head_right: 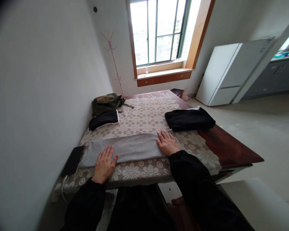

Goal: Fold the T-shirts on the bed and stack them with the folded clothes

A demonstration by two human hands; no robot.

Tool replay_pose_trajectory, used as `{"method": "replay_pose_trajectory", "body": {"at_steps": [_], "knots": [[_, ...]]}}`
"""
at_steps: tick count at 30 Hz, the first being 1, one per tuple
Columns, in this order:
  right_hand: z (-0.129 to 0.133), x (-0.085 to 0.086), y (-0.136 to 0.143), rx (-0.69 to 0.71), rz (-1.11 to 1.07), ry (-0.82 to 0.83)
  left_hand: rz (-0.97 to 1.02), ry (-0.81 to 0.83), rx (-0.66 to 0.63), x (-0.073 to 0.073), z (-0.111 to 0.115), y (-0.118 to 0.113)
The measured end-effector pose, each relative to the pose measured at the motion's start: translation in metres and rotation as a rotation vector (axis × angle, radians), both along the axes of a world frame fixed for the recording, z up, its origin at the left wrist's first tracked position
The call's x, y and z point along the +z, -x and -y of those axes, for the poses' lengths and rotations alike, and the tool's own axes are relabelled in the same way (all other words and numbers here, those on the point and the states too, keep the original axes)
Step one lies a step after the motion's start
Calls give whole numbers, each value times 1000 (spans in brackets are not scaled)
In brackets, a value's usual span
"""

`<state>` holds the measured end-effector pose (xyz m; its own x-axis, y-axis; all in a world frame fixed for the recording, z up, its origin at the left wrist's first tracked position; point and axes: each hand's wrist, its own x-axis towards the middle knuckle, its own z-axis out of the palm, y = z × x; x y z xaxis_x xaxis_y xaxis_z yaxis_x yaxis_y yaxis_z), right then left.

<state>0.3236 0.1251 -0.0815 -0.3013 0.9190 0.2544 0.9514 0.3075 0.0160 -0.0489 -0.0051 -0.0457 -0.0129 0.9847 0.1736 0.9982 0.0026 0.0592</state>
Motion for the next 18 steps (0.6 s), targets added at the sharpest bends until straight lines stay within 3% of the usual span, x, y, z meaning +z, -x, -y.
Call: {"method": "replay_pose_trajectory", "body": {"at_steps": [5, 11, 14, 18], "knots": [[1, -1, -1, 5, -21, -4, 89, -15, -10, -9, 42, 28], [6, -3, -2, 11, -24, -6, 229, 12, 182, -15, 104, 61], [5, -4, -3, 17, -28, -6, 284, 54, 313, -5, 114, 74], [5, -5, -3, 5, -25, -29, 339, 81, 351, 14, 107, 82]]}}
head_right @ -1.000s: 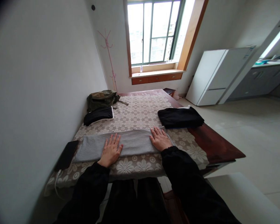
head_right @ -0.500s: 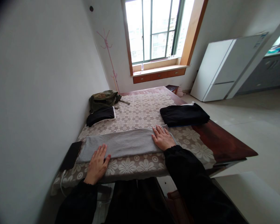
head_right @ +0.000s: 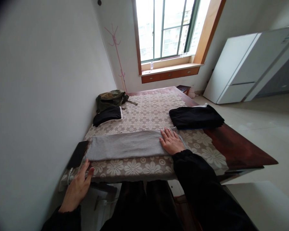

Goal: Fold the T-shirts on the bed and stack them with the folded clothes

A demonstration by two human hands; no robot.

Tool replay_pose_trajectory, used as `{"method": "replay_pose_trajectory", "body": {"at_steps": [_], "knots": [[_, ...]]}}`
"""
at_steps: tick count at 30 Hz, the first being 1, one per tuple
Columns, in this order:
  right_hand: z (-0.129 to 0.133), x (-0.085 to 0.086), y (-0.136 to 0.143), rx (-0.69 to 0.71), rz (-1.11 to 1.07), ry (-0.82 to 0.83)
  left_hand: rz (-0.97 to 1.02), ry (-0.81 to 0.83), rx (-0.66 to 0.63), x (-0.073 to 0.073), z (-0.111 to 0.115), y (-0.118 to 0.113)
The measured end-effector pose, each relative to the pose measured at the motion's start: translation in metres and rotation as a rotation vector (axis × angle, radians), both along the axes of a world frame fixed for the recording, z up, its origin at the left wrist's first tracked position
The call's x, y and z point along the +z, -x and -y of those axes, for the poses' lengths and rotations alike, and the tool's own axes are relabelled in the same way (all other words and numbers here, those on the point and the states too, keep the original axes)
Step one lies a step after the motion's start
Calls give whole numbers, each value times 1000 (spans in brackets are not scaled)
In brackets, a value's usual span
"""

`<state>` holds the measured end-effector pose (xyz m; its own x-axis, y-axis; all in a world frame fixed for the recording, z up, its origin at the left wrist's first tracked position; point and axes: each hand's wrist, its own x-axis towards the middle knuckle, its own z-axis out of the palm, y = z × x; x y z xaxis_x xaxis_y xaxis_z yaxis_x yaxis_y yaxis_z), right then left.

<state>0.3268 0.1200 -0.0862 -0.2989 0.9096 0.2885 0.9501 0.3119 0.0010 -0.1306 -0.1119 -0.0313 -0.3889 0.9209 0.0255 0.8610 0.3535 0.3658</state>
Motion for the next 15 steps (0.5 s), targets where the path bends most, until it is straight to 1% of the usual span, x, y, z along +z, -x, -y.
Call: {"method": "replay_pose_trajectory", "body": {"at_steps": [2, 4, 5, 7, 10, 13, 15], "knots": [[1, 1, 1, -8, -3, -7, -1, 4, 30, 5, -5, 1], [2, 2, 2, -11, -12, -7, -6, 18, 56, 6, -10, 1], [2, 3, 2, -10, -19, -5, -1, 24, 56, 6, -12, 2], [2, 3, 2, -2, -42, -3, 42, 28, 16, 5, -17, 4], [2, 4, 2, 24, -93, -16, 165, 36, -24, 6, -27, 7], [4, 8, 0, 54, -177, -48, 342, 14, -1, 10, -38, 7], [6, 13, -1, 122, -269, -88, 492, -49, 8, 12, -44, 5]]}}
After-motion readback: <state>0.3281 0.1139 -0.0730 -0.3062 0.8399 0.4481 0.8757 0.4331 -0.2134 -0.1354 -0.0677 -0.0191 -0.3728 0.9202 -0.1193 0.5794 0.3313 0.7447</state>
